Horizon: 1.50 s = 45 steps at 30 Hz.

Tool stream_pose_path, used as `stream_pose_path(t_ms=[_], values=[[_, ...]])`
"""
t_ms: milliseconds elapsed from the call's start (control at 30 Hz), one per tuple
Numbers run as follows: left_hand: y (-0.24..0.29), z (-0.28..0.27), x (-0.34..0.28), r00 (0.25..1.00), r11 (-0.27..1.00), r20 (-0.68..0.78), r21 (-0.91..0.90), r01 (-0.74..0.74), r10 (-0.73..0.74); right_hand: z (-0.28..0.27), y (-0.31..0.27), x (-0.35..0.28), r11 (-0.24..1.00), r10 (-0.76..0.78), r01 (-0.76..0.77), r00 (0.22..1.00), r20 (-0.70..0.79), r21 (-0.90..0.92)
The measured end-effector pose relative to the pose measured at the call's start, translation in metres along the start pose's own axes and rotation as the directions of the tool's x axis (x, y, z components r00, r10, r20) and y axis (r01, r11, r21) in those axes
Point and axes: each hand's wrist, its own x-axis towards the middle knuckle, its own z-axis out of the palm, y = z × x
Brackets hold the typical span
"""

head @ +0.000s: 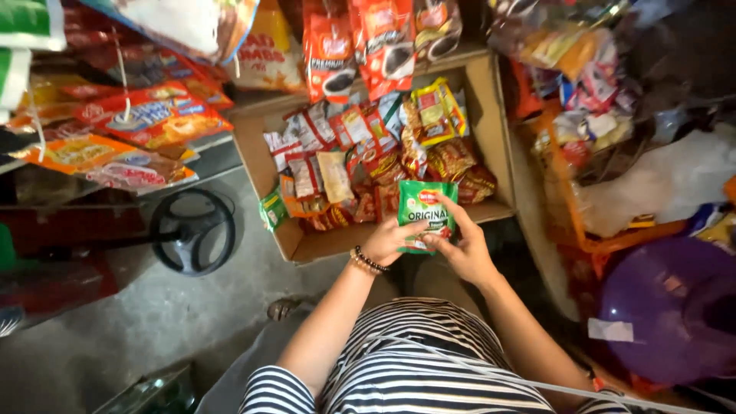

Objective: Organizing and stocking various food sachets and condiments on grocery store shelves.

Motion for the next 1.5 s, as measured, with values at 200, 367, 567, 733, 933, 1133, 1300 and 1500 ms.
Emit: stream_pose_path(t_ms=[200,367,567,733,933,1133,1300,1500], values=[[0.051,0.064,0.022,0.995,0.974,0.036,0.207,-0.096,0.091,-0.032,-0.038,0.019,0.982,0.014,0.000,0.997,-0.075,0.187],[0.077,0.104,0.044,0.983,0.954,0.036,0.235,-0.185,0.181,-0.060,-0.077,0.038,0.975,-0.209,0.196,0.969,-0.131,-0.105],[0.112,0.155,0.072,0.925,0.860,0.006,0.365,-0.356,0.380,-0.101,-0.094,0.066,0.976,-0.211,0.219,0.948,-0.239,0.007],[0.174,0.203,0.089,0.816,0.665,0.101,0.526,-0.530,0.570,-0.137,-0.158,0.096,0.915,-0.396,0.372,0.901,-0.179,-0.155],[0.255,0.270,0.096,0.666,0.408,0.171,0.673,-0.617,0.726,-0.168,-0.233,0.145,0.840,-0.542,0.523,0.823,-0.169,-0.145],[0.337,0.321,0.119,0.452,0.118,0.283,0.727,-0.676,0.846,-0.187,-0.335,0.194,0.733,-0.680,0.672,0.714,-0.169,-0.110],[0.399,0.348,0.160,0.223,-0.221,0.395,0.808,-0.547,0.891,-0.202,-0.397,0.234,0.659,-0.750,0.663,0.612,-0.250,-0.354],[0.428,0.374,0.161,0.200,-0.172,0.368,0.763,-0.624,0.908,-0.217,-0.422,0.262,0.535,-0.845,0.775,0.502,-0.186,-0.337]])
